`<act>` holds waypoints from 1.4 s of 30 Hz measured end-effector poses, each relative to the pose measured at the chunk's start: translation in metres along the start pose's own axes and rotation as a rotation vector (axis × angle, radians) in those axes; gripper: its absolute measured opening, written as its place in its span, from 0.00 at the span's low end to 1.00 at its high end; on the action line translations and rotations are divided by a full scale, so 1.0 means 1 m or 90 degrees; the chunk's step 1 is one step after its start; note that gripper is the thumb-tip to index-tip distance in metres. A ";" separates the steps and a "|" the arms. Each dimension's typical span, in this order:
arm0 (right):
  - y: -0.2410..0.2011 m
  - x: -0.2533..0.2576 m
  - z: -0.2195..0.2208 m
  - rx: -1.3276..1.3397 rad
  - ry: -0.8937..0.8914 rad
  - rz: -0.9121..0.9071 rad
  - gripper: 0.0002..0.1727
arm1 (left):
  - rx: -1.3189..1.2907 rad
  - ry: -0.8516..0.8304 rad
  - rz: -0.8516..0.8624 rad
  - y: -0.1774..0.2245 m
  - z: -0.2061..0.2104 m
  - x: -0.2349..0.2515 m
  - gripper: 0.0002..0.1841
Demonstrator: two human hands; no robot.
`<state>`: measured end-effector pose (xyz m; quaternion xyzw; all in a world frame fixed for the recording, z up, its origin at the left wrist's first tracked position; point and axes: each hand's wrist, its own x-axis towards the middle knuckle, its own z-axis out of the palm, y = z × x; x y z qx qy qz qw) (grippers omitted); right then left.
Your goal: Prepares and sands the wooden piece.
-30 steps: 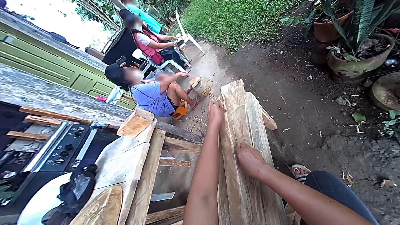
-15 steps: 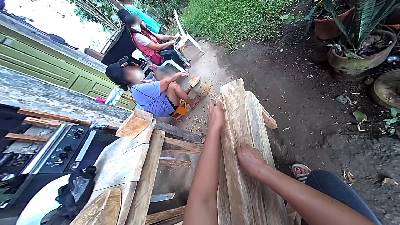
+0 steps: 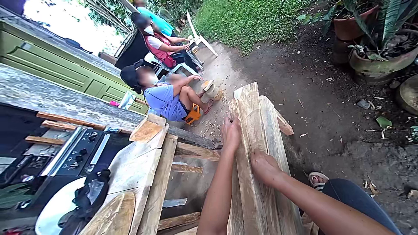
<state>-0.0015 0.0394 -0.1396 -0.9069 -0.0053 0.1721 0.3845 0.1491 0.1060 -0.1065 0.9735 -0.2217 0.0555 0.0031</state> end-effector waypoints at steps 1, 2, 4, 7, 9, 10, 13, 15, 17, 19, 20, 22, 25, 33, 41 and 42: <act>-0.001 0.000 0.001 -0.005 0.002 0.008 0.24 | -0.007 -0.003 -0.006 0.002 -0.002 0.007 0.13; -0.002 0.000 0.002 -0.010 0.003 0.012 0.24 | -0.015 -0.005 -0.011 0.003 -0.003 0.016 0.13; -0.002 0.000 0.003 -0.014 0.009 0.007 0.24 | -0.031 -0.009 -0.031 0.004 -0.006 0.038 0.13; 0.002 -0.001 0.004 -0.013 0.018 -0.012 0.24 | -0.063 -0.018 -0.073 0.000 -0.005 0.067 0.12; 0.005 -0.001 0.004 -0.011 0.017 -0.022 0.23 | -0.073 -0.012 -0.080 -0.002 -0.001 0.072 0.11; 0.006 -0.001 0.004 -0.011 0.014 -0.026 0.23 | -0.079 -0.008 -0.083 -0.004 0.001 0.069 0.11; 0.006 -0.001 0.003 -0.002 0.009 -0.034 0.23 | -0.095 -0.028 -0.074 -0.007 -0.004 0.047 0.13; 0.006 -0.001 0.003 0.002 0.006 -0.030 0.24 | -0.049 -0.063 -0.075 -0.003 -0.008 0.023 0.14; 0.004 -0.002 0.001 0.002 -0.001 -0.021 0.24 | 0.022 -0.064 -0.072 0.004 -0.010 -0.002 0.15; 0.001 -0.002 0.000 0.001 -0.003 -0.010 0.25 | 0.065 -0.037 -0.074 0.010 -0.008 -0.016 0.16; -0.001 -0.002 0.001 0.001 -0.001 -0.003 0.25 | 0.068 -0.025 -0.078 0.012 -0.007 -0.016 0.15; -0.001 -0.001 0.004 -0.003 0.014 0.002 0.24 | 0.042 -0.015 -0.084 0.013 -0.006 -0.003 0.15; 0.000 -0.001 0.005 -0.005 0.022 -0.002 0.23 | -0.010 -0.010 -0.088 0.007 -0.005 0.033 0.15; 0.002 0.000 0.002 -0.005 0.008 -0.013 0.23 | -0.084 -0.043 -0.107 -0.010 -0.008 0.065 0.12; 0.001 0.000 0.002 -0.004 0.004 -0.006 0.24 | 0.019 -0.051 -0.102 0.001 -0.010 0.020 0.14; 0.000 -0.001 0.003 -0.006 0.009 0.003 0.23 | 0.024 -0.034 -0.103 0.003 -0.006 0.023 0.14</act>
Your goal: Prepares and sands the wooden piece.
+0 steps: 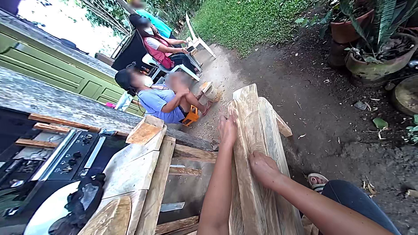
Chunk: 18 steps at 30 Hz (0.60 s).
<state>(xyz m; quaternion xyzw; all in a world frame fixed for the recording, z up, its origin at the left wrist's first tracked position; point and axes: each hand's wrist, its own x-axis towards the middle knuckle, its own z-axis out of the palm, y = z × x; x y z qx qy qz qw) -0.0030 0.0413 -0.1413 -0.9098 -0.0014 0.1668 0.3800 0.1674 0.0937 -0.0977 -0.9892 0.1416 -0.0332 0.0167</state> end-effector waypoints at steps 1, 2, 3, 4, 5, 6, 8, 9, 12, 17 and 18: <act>-0.001 0.000 0.001 -0.003 0.003 0.006 0.24 | -0.001 0.014 0.000 0.001 0.004 0.005 0.15; -0.002 0.000 0.001 -0.008 0.004 0.010 0.24 | -0.007 0.025 0.001 0.002 0.007 0.012 0.15; -0.003 0.001 0.001 -0.011 0.005 0.013 0.25 | -0.015 0.032 -0.001 0.004 0.007 0.020 0.16; -0.003 0.000 0.001 -0.011 0.006 0.012 0.24 | -0.023 0.033 -0.004 0.005 0.006 0.029 0.15; -0.002 0.000 0.001 -0.009 0.009 0.009 0.24 | -0.026 0.028 -0.010 0.007 0.004 0.038 0.15; -0.001 0.000 0.001 -0.006 0.009 0.006 0.24 | -0.031 0.017 -0.016 0.009 0.000 0.046 0.15; 0.001 0.001 0.000 -0.001 0.008 -0.001 0.23 | -0.042 -0.017 -0.026 0.011 -0.008 0.057 0.15; 0.002 0.001 0.000 0.000 0.008 -0.005 0.22 | -0.059 -0.023 -0.022 0.008 -0.008 0.060 0.15; 0.002 0.002 -0.001 0.002 0.007 -0.015 0.22 | -0.107 -0.002 0.019 -0.009 0.001 0.054 0.14; 0.003 0.000 -0.003 0.011 -0.013 -0.017 0.23 | -0.062 -0.040 0.052 -0.017 -0.001 0.011 0.15; 0.003 0.000 -0.003 0.011 -0.012 -0.018 0.23 | -0.042 -0.041 0.052 -0.017 -0.002 0.005 0.15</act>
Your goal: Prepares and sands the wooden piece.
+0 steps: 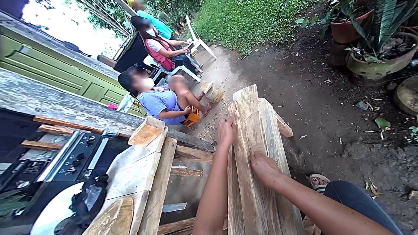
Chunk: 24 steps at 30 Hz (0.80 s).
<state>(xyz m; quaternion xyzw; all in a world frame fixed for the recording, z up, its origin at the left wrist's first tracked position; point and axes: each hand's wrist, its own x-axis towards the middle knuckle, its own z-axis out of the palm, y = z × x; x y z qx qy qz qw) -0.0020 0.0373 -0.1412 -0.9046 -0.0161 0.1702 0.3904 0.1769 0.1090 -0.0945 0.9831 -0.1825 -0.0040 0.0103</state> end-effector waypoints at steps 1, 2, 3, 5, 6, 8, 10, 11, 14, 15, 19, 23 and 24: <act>0.000 0.000 0.000 0.000 0.002 0.001 0.23 | 0.017 0.004 -0.003 0.002 0.000 -0.004 0.15; -0.001 0.000 0.000 -0.001 0.002 0.004 0.23 | 0.028 0.014 -0.011 0.005 0.001 -0.005 0.15; -0.002 0.000 0.000 -0.002 0.001 0.008 0.23 | 0.033 0.027 -0.018 0.008 0.002 -0.004 0.15; -0.003 -0.001 0.002 -0.011 0.007 0.015 0.24 | 0.030 0.046 -0.028 0.012 0.004 0.007 0.15; -0.004 -0.001 0.003 -0.014 0.012 0.017 0.24 | 0.021 0.050 -0.030 0.013 0.004 0.014 0.15; -0.003 -0.002 0.004 -0.017 0.015 0.016 0.24 | -0.004 0.050 -0.036 0.015 0.002 0.033 0.14; -0.001 -0.002 0.004 -0.016 0.016 0.009 0.24 | -0.016 0.037 -0.052 0.017 -0.002 0.050 0.15; 0.000 -0.001 0.004 -0.015 0.016 0.005 0.23 | -0.016 0.028 -0.063 0.019 -0.006 0.056 0.15; -0.001 0.000 0.003 -0.013 0.013 0.002 0.23 | -0.024 0.022 -0.080 0.019 -0.006 0.061 0.15; -0.001 0.000 0.003 -0.012 0.010 0.001 0.23 | -0.037 0.029 -0.074 0.015 -0.003 0.058 0.15; 0.000 -0.001 0.001 0.001 0.003 -0.001 0.23 | -0.050 0.043 -0.038 0.009 0.004 0.030 0.14; 0.001 0.001 -0.001 0.016 -0.004 -0.002 0.24 | -0.029 0.041 -0.031 0.006 0.008 -0.008 0.16; 0.001 0.001 -0.001 0.018 -0.007 0.002 0.24 | -0.026 0.042 -0.027 0.006 0.009 -0.016 0.15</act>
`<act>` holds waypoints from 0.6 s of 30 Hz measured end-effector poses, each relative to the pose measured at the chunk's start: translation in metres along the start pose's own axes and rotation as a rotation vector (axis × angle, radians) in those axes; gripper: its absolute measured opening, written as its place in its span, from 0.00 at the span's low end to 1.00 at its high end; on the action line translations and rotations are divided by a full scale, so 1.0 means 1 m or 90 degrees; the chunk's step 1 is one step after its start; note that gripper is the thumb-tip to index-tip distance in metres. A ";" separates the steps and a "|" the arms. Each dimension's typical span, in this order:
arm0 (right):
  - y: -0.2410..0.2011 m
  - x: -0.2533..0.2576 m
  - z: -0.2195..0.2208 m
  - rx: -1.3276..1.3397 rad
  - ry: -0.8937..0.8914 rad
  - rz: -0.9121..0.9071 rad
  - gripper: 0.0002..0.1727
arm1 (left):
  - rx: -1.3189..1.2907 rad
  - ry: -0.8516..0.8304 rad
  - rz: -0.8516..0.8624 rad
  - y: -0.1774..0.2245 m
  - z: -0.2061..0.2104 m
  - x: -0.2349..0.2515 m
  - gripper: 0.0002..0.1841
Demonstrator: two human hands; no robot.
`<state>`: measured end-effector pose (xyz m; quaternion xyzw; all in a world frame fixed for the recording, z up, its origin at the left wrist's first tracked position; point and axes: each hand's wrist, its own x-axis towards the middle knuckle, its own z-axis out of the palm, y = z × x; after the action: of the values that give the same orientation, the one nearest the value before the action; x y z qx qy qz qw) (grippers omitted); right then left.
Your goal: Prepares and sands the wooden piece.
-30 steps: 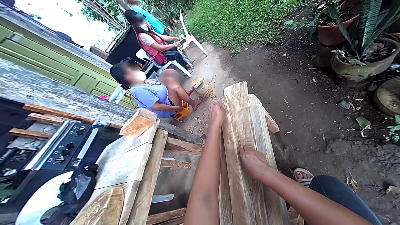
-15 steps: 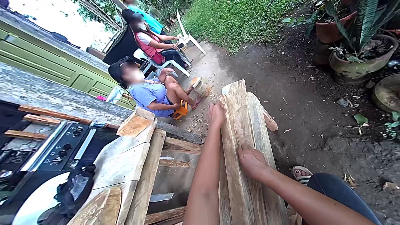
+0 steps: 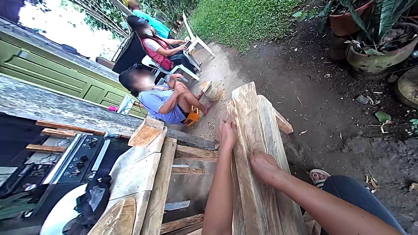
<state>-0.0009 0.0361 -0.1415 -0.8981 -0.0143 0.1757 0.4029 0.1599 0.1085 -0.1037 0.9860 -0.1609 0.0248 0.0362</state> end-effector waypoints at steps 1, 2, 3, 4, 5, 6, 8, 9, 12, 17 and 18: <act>0.000 0.000 0.000 0.000 -0.001 0.003 0.24 | 0.009 0.003 0.001 0.001 0.001 -0.007 0.15; 0.000 -0.001 0.000 0.000 -0.002 0.005 0.25 | 0.024 0.012 -0.002 0.003 0.002 -0.012 0.15; 0.000 -0.001 0.000 -0.001 -0.002 0.005 0.25 | 0.042 0.019 -0.009 0.006 0.003 -0.014 0.15; -0.001 -0.001 0.000 -0.005 -0.001 0.004 0.25 | 0.053 0.028 -0.013 0.008 0.003 -0.013 0.15; -0.001 -0.001 0.001 -0.010 0.002 0.003 0.25 | 0.056 0.035 -0.015 0.010 0.003 -0.008 0.15; -0.001 -0.001 0.002 -0.015 0.006 0.003 0.25 | 0.049 0.038 -0.015 0.011 0.003 -0.001 0.15; -0.002 -0.002 0.004 -0.022 0.014 0.003 0.24 | 0.035 0.031 -0.015 0.012 0.000 0.021 0.16; -0.002 -0.002 0.005 -0.023 0.017 0.003 0.24 | 0.032 0.024 -0.019 0.013 -0.002 0.034 0.16; -0.001 -0.001 0.006 -0.024 0.025 0.002 0.23 | 0.028 -0.007 -0.043 0.018 -0.009 0.065 0.15; 0.001 0.000 0.004 -0.020 0.021 -0.007 0.22 | -0.025 -0.013 -0.058 0.013 -0.007 0.070 0.14; 0.001 0.001 0.003 -0.019 0.018 -0.007 0.22 | -0.024 0.003 -0.052 0.012 -0.003 0.065 0.14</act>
<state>-0.0015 0.0377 -0.1442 -0.9064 -0.0158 0.1606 0.3905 0.2172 0.0765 -0.0955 0.9908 -0.1212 0.0224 0.0561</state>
